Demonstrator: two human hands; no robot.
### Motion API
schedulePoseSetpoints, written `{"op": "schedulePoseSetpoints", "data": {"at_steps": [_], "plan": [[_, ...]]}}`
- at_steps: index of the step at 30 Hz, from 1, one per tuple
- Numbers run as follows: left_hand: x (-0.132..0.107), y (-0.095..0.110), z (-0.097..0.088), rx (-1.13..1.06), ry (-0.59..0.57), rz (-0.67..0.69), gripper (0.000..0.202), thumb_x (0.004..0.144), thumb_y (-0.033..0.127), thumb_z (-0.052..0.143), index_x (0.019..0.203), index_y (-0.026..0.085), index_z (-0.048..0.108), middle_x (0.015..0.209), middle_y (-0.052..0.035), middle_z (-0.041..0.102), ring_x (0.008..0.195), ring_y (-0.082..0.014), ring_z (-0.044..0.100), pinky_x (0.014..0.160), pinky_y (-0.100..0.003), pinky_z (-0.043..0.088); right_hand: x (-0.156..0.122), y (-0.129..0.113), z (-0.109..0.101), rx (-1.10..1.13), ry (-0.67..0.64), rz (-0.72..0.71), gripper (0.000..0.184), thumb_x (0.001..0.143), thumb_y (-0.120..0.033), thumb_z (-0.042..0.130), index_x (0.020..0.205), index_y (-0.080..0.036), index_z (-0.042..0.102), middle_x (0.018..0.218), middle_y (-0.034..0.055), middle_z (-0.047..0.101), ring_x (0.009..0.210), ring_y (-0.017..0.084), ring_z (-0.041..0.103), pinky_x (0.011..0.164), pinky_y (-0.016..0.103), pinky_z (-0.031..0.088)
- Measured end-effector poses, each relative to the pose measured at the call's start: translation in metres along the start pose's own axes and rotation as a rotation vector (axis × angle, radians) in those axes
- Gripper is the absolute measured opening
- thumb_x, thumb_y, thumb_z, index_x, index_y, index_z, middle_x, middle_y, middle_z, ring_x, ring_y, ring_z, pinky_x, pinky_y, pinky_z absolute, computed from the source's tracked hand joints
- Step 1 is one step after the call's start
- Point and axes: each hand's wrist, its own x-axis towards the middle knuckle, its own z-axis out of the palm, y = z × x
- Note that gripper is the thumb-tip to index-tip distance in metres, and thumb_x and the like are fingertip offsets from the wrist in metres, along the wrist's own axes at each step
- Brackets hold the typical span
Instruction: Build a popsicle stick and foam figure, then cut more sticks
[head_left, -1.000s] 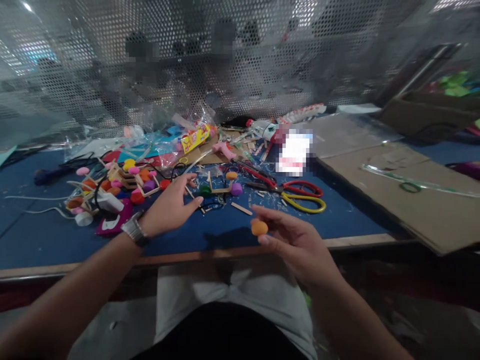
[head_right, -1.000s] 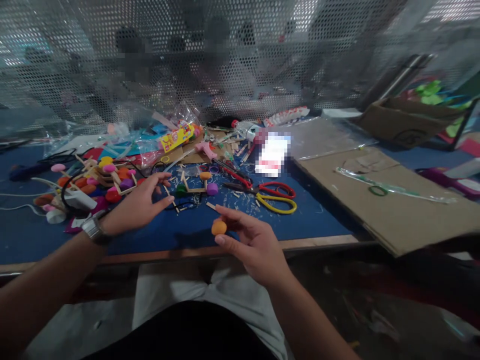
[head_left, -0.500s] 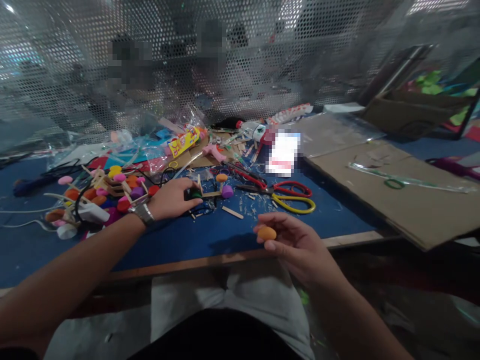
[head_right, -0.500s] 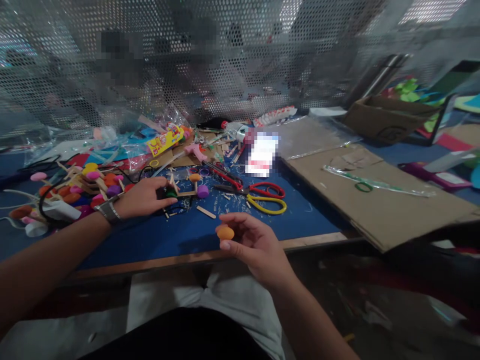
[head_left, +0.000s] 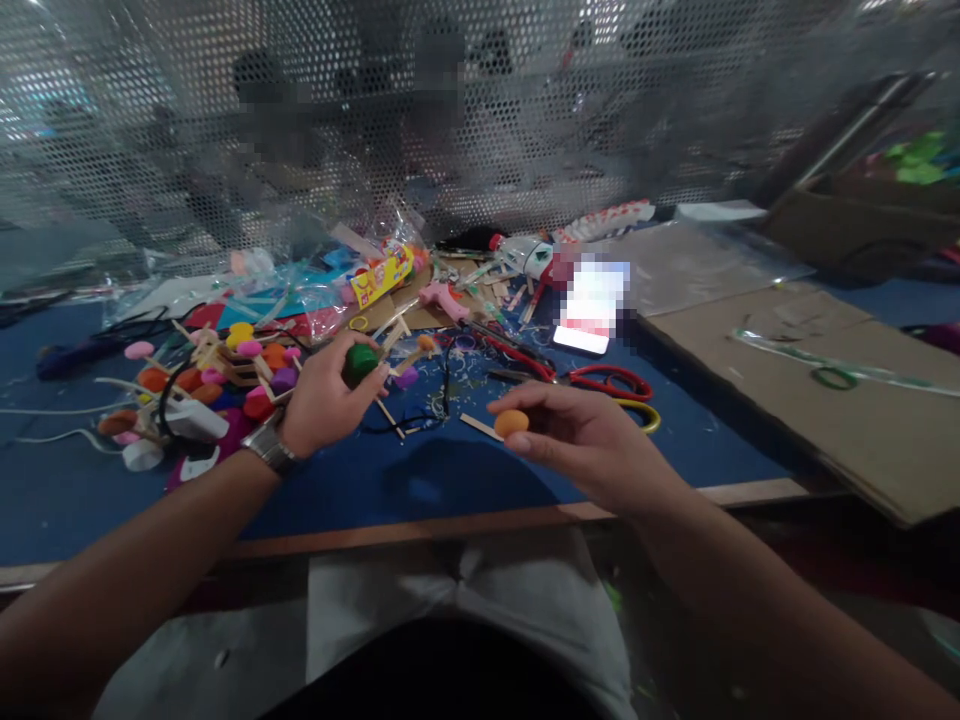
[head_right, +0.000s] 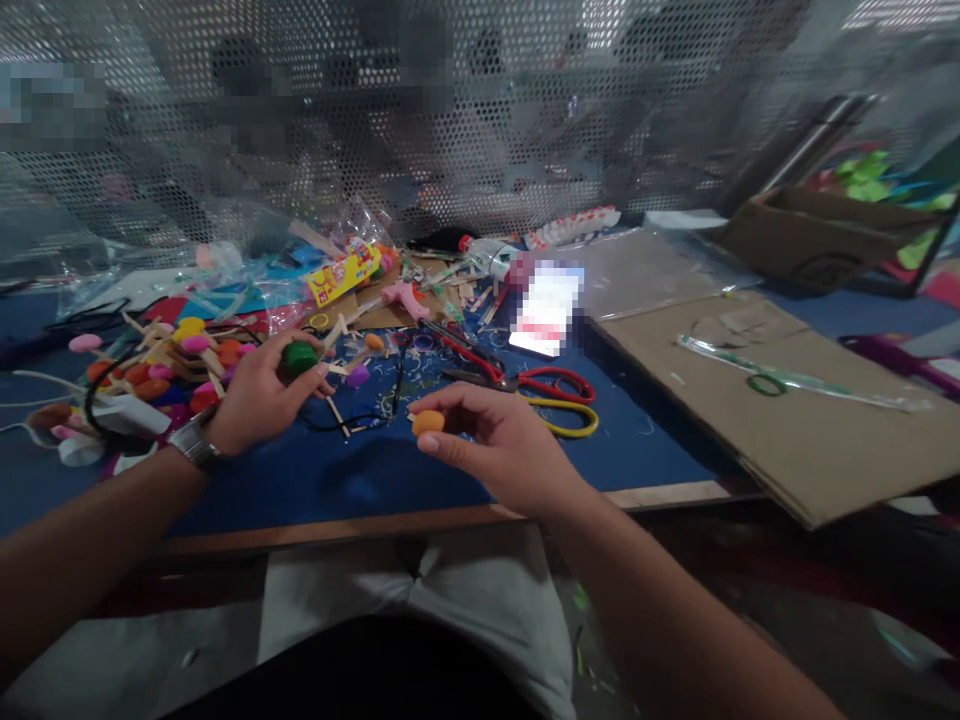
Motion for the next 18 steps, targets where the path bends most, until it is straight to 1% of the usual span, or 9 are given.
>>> {"op": "schedulePoseSetpoints", "data": {"at_steps": [1,3,5,6,9,11,13,16,18], "plan": [[-0.001,0.0,0.002,-0.073,0.005,-0.024,0.031,0.091,0.043,0.065,0.11,0.018,0.063,0.083,-0.0048,0.074,0.068,-0.0237,0.073,0.067,-0.038,0.06,0.007,-0.002,0.0,-0.033,-0.02,0.006,0.039,0.074,-0.047,0.087,0.101,-0.02,0.079,0.087,0.0052,0.075,0.077,0.016,0.067,0.069,0.029,0.056],[-0.002,0.001,0.005,-0.234,0.027,-0.065,0.034,0.09,0.042,0.068,0.112,0.018,0.063,0.096,-0.0077,0.077,0.072,-0.0228,0.076,0.067,-0.036,0.063,0.021,-0.004,0.0,-0.091,-0.056,0.019,0.044,0.075,-0.049,0.086,0.105,-0.019,0.077,0.085,0.0045,0.074,0.075,0.016,0.066,0.067,0.029,0.055],[-0.003,0.002,0.008,-0.376,0.057,-0.094,0.037,0.087,0.042,0.073,0.112,0.017,0.063,0.108,-0.0107,0.078,0.077,-0.0229,0.078,0.069,-0.037,0.066,0.035,-0.004,0.001,-0.114,-0.083,0.017,0.047,0.076,-0.048,0.084,0.111,-0.019,0.075,0.088,0.0044,0.074,0.076,0.016,0.066,0.069,0.03,0.055],[-0.003,0.002,0.009,-0.428,0.071,-0.104,0.039,0.086,0.042,0.075,0.112,0.017,0.063,0.11,-0.0116,0.078,0.079,-0.0235,0.079,0.072,-0.038,0.067,0.042,-0.004,0.002,-0.115,-0.093,0.011,0.047,0.076,-0.047,0.084,0.113,-0.019,0.073,0.092,0.0047,0.075,0.077,0.016,0.067,0.071,0.031,0.056],[-0.004,0.0,0.011,-0.545,0.09,-0.123,0.044,0.082,0.04,0.08,0.117,0.017,0.066,0.112,-0.0122,0.078,0.094,-0.0272,0.079,0.086,-0.045,0.067,0.058,-0.004,0.009,-0.12,-0.125,-0.019,0.047,0.074,-0.04,0.084,0.115,-0.02,0.07,0.101,0.0055,0.076,0.079,0.015,0.068,0.075,0.033,0.057],[-0.006,-0.003,0.011,-0.651,0.057,-0.12,0.049,0.08,0.04,0.081,0.122,0.019,0.068,0.119,-0.0125,0.077,0.107,-0.0304,0.077,0.097,-0.05,0.064,0.067,-0.005,0.016,-0.137,-0.143,-0.048,0.042,0.074,-0.037,0.084,0.11,-0.019,0.069,0.098,0.0048,0.075,0.079,0.015,0.069,0.076,0.033,0.057],[-0.009,-0.004,0.012,-0.757,0.006,-0.101,0.051,0.083,0.043,0.078,0.127,0.021,0.069,0.128,-0.013,0.074,0.118,-0.033,0.072,0.105,-0.053,0.059,0.073,-0.006,0.023,-0.139,-0.143,-0.086,0.038,0.074,-0.036,0.084,0.104,-0.019,0.068,0.093,0.0037,0.075,0.079,0.016,0.069,0.077,0.033,0.057],[-0.015,-0.004,0.013,-0.77,-0.018,-0.059,0.047,0.09,0.043,0.072,0.133,0.023,0.068,0.135,-0.0132,0.071,0.13,-0.0328,0.066,0.112,-0.051,0.054,0.081,-0.007,0.029,-0.122,-0.121,-0.143,0.037,0.075,-0.041,0.086,0.099,-0.02,0.068,0.092,0.0036,0.075,0.079,0.016,0.068,0.077,0.033,0.057],[-0.018,-0.002,0.014,-0.718,0.0,-0.016,0.047,0.091,0.039,0.073,0.135,0.023,0.067,0.136,-0.013,0.071,0.13,-0.0313,0.065,0.112,-0.047,0.054,0.086,-0.005,0.031,-0.116,-0.088,-0.187,0.04,0.075,-0.046,0.087,0.098,-0.02,0.068,0.09,0.0036,0.074,0.078,0.016,0.067,0.074,0.032,0.056]]}}
